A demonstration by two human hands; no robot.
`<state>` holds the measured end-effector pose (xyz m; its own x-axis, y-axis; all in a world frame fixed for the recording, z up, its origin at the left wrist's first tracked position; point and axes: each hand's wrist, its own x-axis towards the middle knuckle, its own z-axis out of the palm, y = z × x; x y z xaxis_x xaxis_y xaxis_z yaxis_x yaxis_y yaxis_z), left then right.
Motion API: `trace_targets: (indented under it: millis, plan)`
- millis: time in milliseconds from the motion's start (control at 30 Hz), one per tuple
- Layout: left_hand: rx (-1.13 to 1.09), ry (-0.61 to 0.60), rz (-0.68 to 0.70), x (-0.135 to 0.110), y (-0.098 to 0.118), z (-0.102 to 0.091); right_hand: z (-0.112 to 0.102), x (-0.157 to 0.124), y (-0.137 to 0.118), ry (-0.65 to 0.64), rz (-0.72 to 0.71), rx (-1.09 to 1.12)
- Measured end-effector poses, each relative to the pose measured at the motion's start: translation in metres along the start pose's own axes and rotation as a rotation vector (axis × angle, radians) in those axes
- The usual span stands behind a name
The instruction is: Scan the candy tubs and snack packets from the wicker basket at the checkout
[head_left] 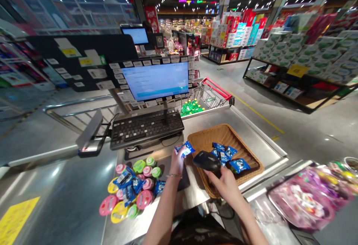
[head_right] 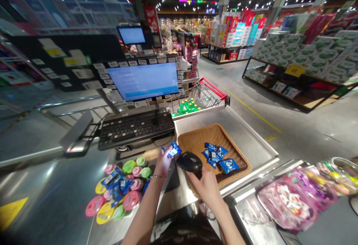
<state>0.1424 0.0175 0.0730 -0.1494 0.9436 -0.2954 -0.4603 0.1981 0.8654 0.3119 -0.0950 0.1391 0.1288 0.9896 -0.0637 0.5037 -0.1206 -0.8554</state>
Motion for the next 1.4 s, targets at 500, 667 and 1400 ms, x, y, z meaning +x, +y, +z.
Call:
trace_targets:
  millis: [500,667,1400]
  plan:
    - [0.235,0.141,0.175,-0.004,0.023,-0.04,0.009,0.007,-0.009,0.017,-0.001,0.048]
    - [0.795,0.49,0.359,-0.011,0.048,-0.121,0.03,0.012,-0.019,-0.003,-0.049,0.067]
    - [1.786,0.623,0.398,0.008,0.046,-0.198,0.058,0.018,-0.011,-0.104,-0.019,-0.077]
